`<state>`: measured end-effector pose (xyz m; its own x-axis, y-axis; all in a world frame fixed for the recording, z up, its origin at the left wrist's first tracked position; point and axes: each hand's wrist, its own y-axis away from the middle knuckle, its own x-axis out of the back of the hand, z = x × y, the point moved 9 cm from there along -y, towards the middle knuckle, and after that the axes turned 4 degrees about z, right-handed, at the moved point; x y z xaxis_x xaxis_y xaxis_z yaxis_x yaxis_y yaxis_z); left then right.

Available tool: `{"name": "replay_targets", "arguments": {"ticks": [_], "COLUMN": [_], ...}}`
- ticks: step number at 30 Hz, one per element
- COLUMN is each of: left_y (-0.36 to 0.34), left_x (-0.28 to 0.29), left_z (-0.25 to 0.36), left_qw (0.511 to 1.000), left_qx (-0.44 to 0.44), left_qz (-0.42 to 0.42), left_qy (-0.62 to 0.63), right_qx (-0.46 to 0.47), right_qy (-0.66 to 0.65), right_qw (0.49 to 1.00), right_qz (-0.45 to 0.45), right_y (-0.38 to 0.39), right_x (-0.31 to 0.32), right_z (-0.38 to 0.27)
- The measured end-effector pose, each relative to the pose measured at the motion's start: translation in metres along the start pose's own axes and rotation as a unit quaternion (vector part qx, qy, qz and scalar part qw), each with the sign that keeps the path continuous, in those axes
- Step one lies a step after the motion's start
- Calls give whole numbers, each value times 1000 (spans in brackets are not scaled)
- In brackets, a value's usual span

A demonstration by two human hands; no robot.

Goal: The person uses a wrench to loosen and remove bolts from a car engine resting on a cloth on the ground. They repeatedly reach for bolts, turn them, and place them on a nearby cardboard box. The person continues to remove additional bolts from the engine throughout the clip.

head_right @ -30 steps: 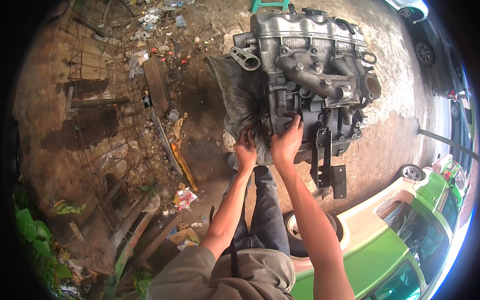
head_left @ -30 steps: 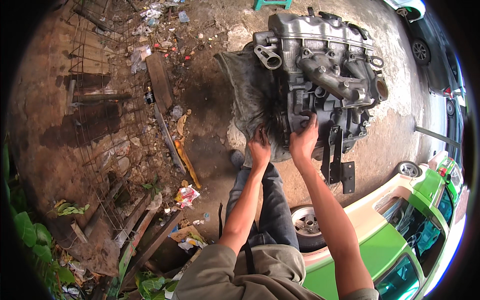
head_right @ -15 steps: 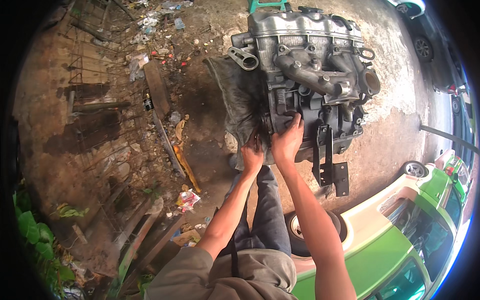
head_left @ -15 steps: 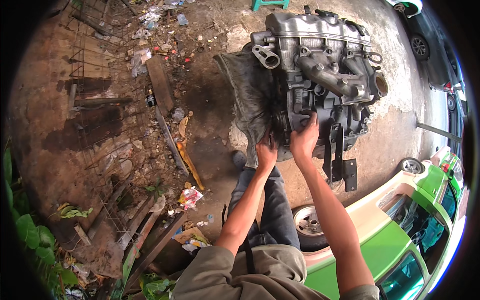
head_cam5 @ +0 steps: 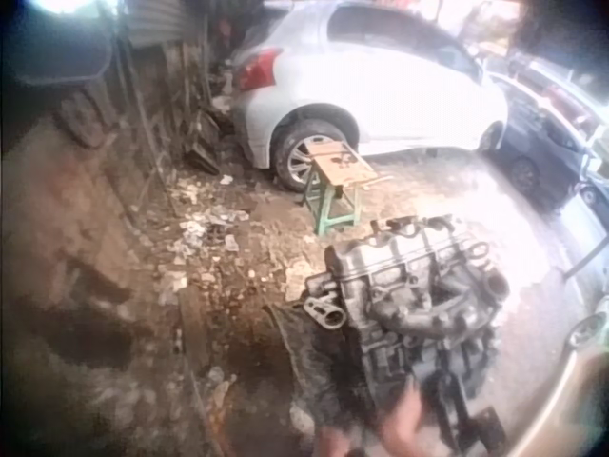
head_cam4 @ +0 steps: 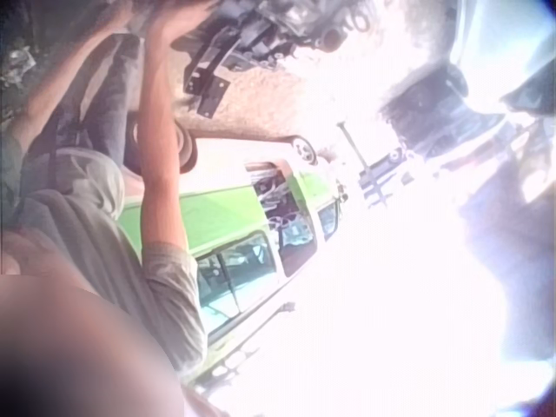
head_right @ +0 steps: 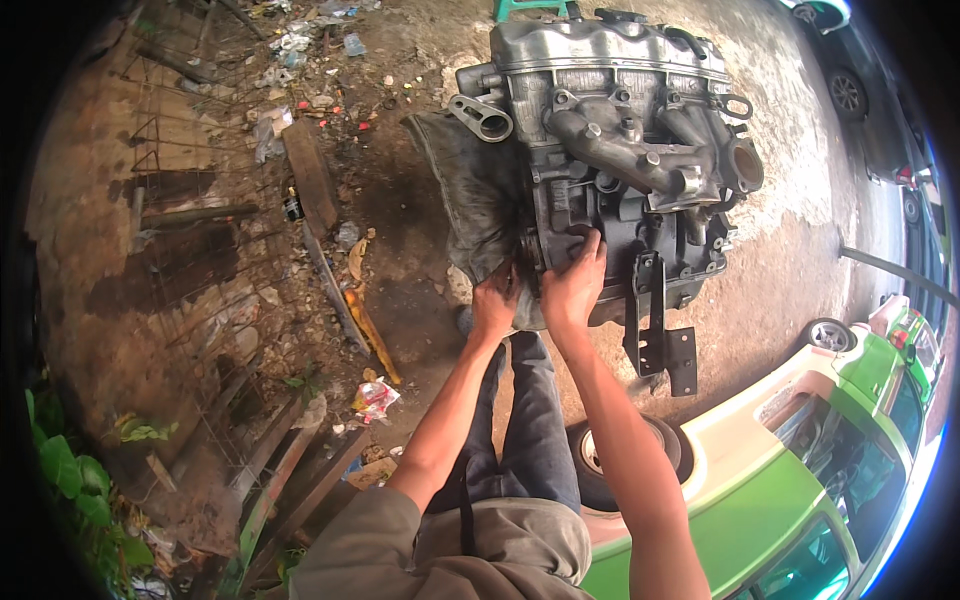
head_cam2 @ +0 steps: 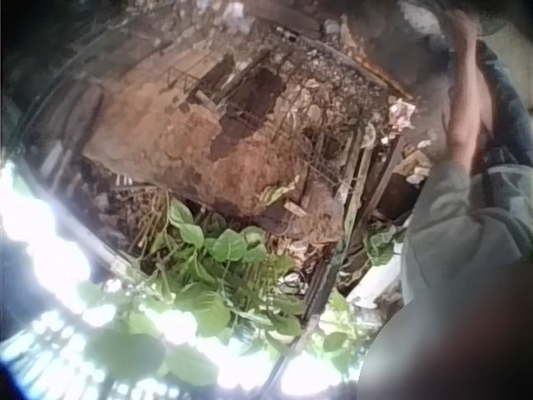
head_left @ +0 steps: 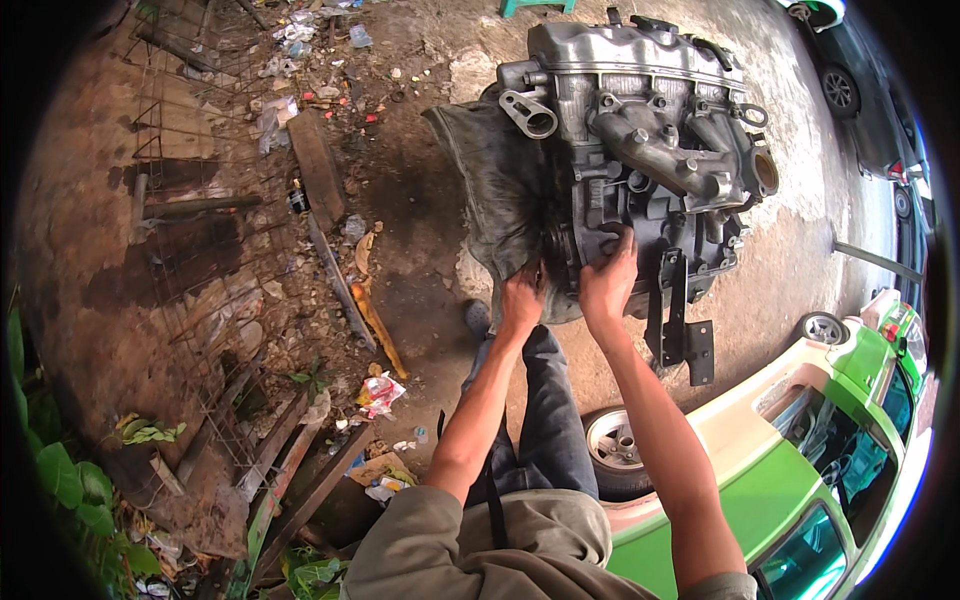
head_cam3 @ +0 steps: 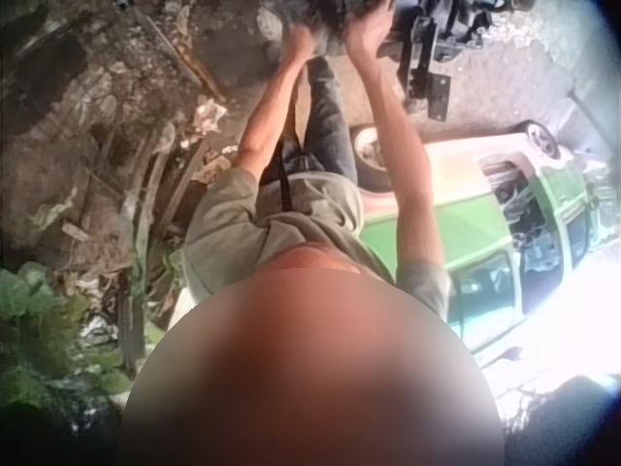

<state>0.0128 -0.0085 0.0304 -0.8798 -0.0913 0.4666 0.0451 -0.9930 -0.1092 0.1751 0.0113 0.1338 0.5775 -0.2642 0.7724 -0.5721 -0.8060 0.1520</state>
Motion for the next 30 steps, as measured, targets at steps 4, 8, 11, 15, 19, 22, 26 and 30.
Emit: {"name": "replay_targets", "arguments": {"ticks": [4,8,11,15,19,22,26,30], "left_y": [-14,-40,-62,-88,-119,-137,-138,-122], "left_x": [1,1,-13,-25,-44,-54,-56,-55], "left_z": [-3,2,-10,-27,-57,-83,-92,-89], "left_qw": [994,988,995,997,997,988,981,980], "left_qx": [-81,-153,-86,-24,62,151,190,177], "left_qz": [-67,-11,6,65,36,1,-17,-53], "left_qy": [-15,-11,42,43,-35,-25,-29,74], "right_qx": [-5,60,43,74,65,37,18,33], "right_qy": [-21,7,-24,-28,-36,-29,-29,1], "right_qw": [1000,997,999,996,996,999,999,999], "right_qz": [-9,46,24,50,48,11,4,19], "right_y": [0,3,3,5,4,3,3,-1], "right_x": [0,9,8,14,14,9,7,4], "right_z": [-1,-16,-15,-25,-24,-18,-12,-10]}}
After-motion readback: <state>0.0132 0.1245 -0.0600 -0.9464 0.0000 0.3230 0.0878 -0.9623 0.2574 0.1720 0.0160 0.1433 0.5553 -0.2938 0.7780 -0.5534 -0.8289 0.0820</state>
